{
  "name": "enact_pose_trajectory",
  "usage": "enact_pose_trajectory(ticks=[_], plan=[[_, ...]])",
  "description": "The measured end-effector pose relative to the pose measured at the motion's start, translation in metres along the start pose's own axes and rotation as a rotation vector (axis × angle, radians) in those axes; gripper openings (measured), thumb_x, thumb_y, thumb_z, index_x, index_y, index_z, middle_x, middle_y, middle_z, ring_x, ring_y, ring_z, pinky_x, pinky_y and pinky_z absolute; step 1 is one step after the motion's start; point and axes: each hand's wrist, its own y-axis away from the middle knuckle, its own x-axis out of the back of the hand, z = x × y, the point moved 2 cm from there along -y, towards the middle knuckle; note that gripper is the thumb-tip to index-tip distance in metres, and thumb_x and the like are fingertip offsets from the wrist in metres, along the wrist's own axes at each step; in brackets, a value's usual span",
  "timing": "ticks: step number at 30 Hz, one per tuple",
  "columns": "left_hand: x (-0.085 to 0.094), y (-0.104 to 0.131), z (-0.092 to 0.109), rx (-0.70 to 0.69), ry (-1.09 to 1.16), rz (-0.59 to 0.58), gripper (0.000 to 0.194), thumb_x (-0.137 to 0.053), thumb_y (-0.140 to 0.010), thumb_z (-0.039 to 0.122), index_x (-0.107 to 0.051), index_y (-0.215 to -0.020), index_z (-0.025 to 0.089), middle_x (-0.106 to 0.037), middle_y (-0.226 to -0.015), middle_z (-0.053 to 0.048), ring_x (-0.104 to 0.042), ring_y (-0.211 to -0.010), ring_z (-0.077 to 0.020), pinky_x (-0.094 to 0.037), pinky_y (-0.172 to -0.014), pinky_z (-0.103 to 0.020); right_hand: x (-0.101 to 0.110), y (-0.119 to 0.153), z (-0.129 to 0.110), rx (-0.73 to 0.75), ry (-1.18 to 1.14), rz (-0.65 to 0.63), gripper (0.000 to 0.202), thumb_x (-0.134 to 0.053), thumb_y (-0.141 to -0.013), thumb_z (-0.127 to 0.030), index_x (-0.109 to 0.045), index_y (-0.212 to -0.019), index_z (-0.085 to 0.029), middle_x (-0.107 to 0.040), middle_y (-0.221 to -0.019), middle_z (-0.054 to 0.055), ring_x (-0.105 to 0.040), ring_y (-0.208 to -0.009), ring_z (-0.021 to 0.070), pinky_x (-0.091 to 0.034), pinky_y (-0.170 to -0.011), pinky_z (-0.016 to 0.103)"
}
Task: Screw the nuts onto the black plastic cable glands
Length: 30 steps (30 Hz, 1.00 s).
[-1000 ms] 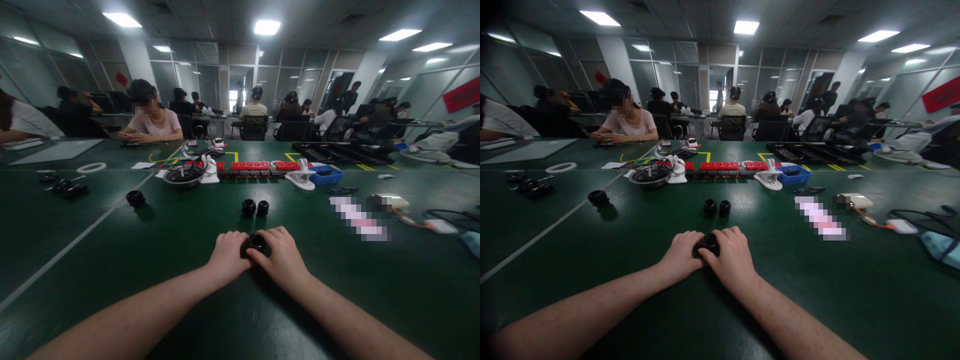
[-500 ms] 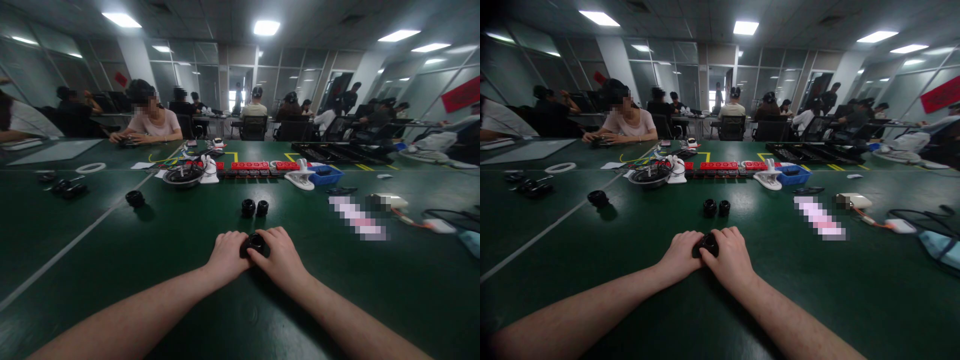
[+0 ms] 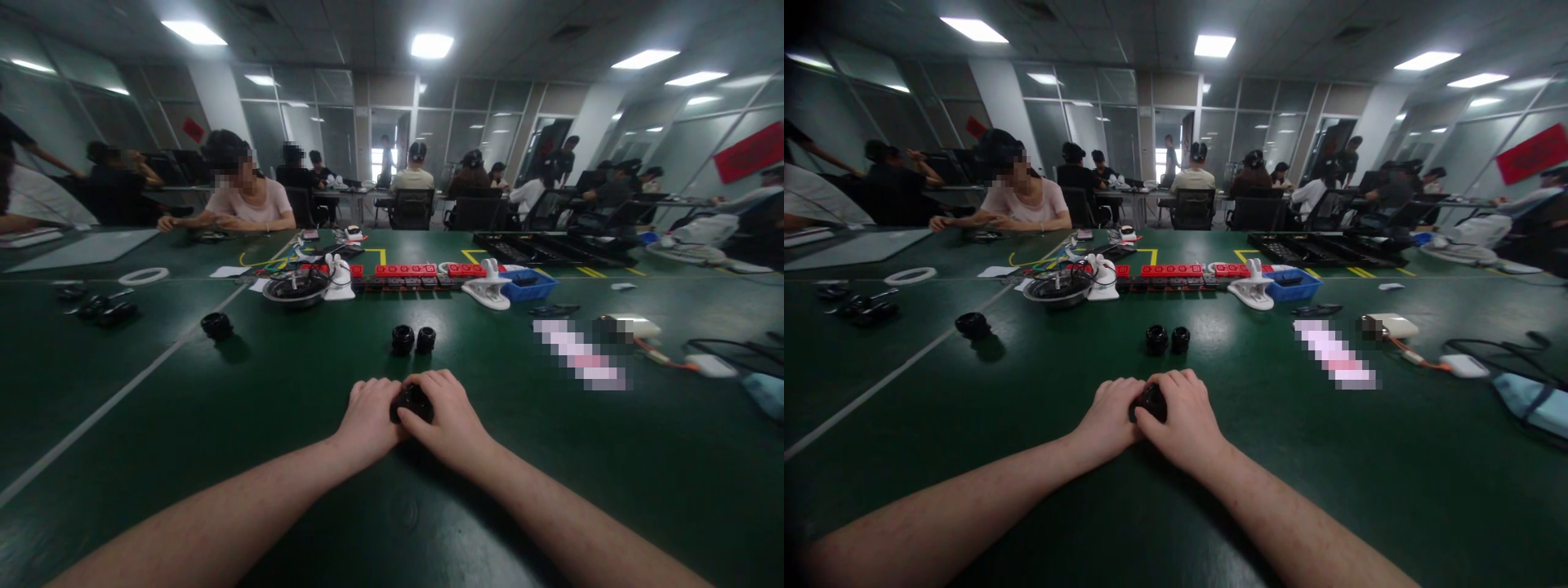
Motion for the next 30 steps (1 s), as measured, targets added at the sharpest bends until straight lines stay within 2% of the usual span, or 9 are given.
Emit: enact_pose_trajectory(ticks=[4, 10, 14, 23, 30], plan=[[-0.0018, -0.0008, -0.0002, -0.003, -0.015, -0.007, 0.020, -0.051, -0.068, 0.026, -0.053, -0.087, 0.020, -0.055, -0.086, -0.002, -0.048, -0.084, -0.0207, -0.033, -0.078, -0.035, -0.0013, 0.0011, -0.0022, 0.011, -0.007, 0.000, 0.023, -0.057, -0.068, -0.026, -0.053, -0.090, -0.019, -0.056, -0.089, 0.004, -0.046, -0.086, 0.0196, -0.037, -0.077, 0.036], [-0.0037, -0.0021, -0.0019, 0.019, -0.050, -0.010, 0.018, -0.049, -0.069, 0.022, -0.053, -0.086, 0.021, -0.054, -0.089, -0.002, -0.047, -0.087, -0.0202, -0.032, -0.081, -0.035, -0.0044, 0.0031, -0.0004, 0.030, 0.049, 0.017, 0.025, -0.057, -0.068, -0.027, -0.054, -0.092, -0.020, -0.047, -0.108, 0.008, -0.039, -0.104, 0.0237, -0.033, -0.088, 0.042], [-0.0037, -0.0023, -0.0024, 0.023, -0.022, -0.003, 0.019, -0.050, -0.066, 0.021, -0.053, -0.085, 0.020, -0.053, -0.087, -0.002, -0.047, -0.086, -0.0199, -0.032, -0.079, -0.034, -0.0046, 0.0035, 0.0002, 0.049, 0.072, 0.002, 0.026, -0.058, -0.068, -0.029, -0.054, -0.093, -0.021, -0.043, -0.115, 0.009, -0.033, -0.111, 0.0253, -0.027, -0.093, 0.045], [-0.0021, -0.0016, -0.0023, 0.009, -0.013, -0.002, 0.008, -0.050, -0.067, 0.017, -0.051, -0.074, 0.020, -0.051, -0.083, -0.001, -0.046, -0.082, -0.0183, -0.033, -0.076, -0.032, -0.0048, 0.0071, -0.0049, 0.135, 0.146, -0.002, 0.019, -0.053, -0.073, -0.032, -0.055, -0.088, -0.021, -0.044, -0.117, 0.008, -0.030, -0.116, 0.0246, -0.016, -0.099, 0.049], [-0.0022, -0.0013, -0.0041, -0.009, -0.025, 0.002, 0.014, -0.050, -0.071, 0.022, -0.053, -0.084, 0.022, -0.052, -0.089, -0.001, -0.046, -0.085, -0.0192, -0.033, -0.079, -0.034, 0.0001, 0.0100, -0.0083, 0.190, 0.174, 0.034, 0.016, -0.051, -0.076, -0.035, -0.058, -0.078, -0.020, -0.047, -0.116, 0.008, -0.031, -0.116, 0.0251, -0.015, -0.099, 0.051]])
